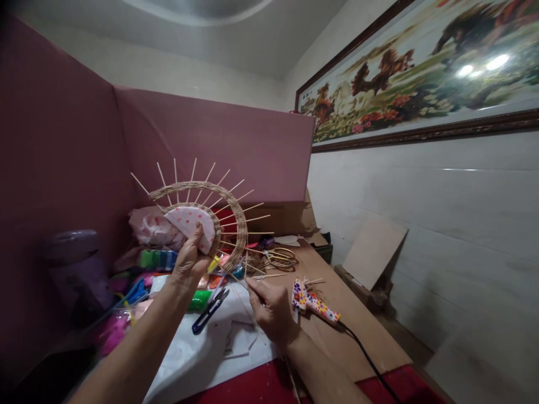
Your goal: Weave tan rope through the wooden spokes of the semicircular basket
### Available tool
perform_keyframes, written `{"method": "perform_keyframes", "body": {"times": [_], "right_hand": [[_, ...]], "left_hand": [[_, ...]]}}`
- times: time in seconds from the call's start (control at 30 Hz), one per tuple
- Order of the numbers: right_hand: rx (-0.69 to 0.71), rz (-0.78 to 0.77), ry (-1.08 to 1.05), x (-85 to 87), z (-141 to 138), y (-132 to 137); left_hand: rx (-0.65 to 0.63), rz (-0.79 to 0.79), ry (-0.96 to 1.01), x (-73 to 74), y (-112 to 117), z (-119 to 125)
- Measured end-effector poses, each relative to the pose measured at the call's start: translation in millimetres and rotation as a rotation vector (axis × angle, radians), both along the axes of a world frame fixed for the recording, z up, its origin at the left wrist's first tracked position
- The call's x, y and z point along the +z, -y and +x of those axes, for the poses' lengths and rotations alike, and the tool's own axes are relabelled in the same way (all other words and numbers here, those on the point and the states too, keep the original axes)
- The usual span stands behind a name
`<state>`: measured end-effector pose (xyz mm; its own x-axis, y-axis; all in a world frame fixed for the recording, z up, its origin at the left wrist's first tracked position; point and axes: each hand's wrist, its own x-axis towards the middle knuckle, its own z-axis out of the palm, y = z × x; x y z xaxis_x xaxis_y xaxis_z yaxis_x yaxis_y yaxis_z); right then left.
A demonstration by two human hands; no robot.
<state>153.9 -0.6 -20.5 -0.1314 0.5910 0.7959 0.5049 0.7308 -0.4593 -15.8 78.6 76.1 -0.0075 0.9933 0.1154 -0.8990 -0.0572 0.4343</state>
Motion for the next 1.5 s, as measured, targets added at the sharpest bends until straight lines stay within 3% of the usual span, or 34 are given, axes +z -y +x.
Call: {"method": "perform_keyframes", "body": {"times": [0.17,0.43,0.67,0.93,1.2,1.5], "right_hand": [[0.062,-0.001,0.029,0.0,0,1],[0.030,0.042,-0.143,3.3,1,1],[0.033,0.023,-0.196,5.0,-1,5],[-0.026,-0.068,-0.250,3.8,-4,4],[0.006,-0.064,-0.035,2.4,-5,8],[-0.132,-0.193,0.250,4.0,-9,3]], "left_hand": [[0.025,-0.023,-0.001,-4.1,-2,1],[0.018,-0.075,0.042,13.4,7,-6],[-0.016,-0.017,0.059,8.8,3,-11],[0.092,-0.029,-0.019,9.5,3,-6],[0.155,-0.098,-0.109,-14.3,-12,2],[0.292,-0.238,-0.296,-45.8,-24,10]]}}
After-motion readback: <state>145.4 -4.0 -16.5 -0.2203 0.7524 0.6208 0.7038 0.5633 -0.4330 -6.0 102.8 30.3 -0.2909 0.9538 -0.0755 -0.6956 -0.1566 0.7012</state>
